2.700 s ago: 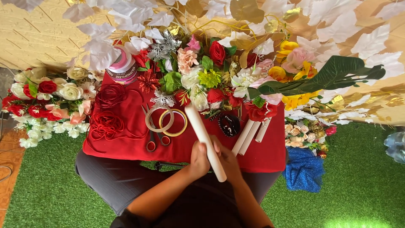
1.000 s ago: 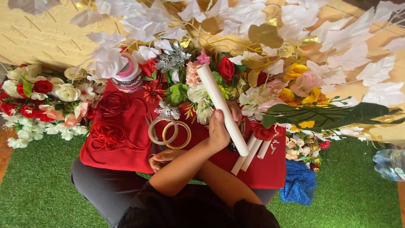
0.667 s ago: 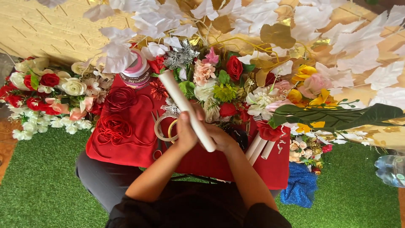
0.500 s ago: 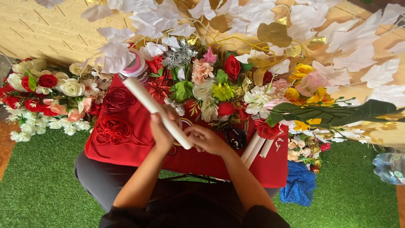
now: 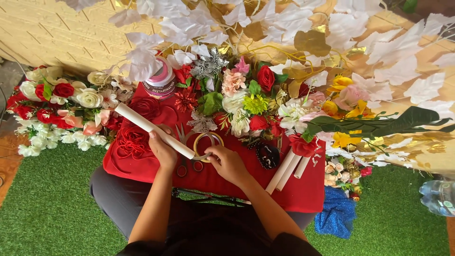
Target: Decorating paper tubes with ribbon and tape as part of flower packaging
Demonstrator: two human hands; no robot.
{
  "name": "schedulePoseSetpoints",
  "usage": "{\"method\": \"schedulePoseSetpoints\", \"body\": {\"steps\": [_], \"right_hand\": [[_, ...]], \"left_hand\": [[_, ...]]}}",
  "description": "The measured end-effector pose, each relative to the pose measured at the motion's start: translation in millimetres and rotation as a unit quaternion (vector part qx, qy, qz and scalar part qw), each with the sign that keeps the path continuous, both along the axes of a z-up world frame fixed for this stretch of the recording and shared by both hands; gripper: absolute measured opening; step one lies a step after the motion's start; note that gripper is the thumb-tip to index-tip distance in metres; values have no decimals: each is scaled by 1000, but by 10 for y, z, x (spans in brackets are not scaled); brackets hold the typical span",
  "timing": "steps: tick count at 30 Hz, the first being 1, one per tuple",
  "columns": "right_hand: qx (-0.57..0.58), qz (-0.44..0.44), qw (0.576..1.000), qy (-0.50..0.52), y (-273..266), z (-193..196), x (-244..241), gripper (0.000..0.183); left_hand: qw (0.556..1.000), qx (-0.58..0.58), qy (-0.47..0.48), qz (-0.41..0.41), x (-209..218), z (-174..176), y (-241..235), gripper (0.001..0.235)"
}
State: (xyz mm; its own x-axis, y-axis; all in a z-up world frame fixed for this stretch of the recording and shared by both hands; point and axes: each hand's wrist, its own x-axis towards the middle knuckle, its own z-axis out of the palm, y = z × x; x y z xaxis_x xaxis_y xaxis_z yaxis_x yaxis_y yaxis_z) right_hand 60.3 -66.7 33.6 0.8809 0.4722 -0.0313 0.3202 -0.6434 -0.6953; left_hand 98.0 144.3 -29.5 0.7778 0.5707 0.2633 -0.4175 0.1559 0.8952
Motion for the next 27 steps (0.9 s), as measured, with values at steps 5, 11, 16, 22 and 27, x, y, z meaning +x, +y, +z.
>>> {"method": "schedulePoseSetpoints", "body": {"steps": [5,11,16,22,27], "right_hand": [[3,-29,1000,1,-110,199,-114,25],[-8,-69,998,-3,-288,215,-240,24],[14,-133,991,12,-436,95,-393,21],[-20,-168,986,7,-653,143,-589,22],[-54,-206,977,24,-749,253,-648,29]], "left_hand": [[999,17,39,10,-3,-124,-27,57],[995,46,82,31,61,65,11,56],[990,89,102,32,72,58,20,54],[985,131,95,52,66,80,-59,52],[985,133,90,61,63,76,-122,52]]}}
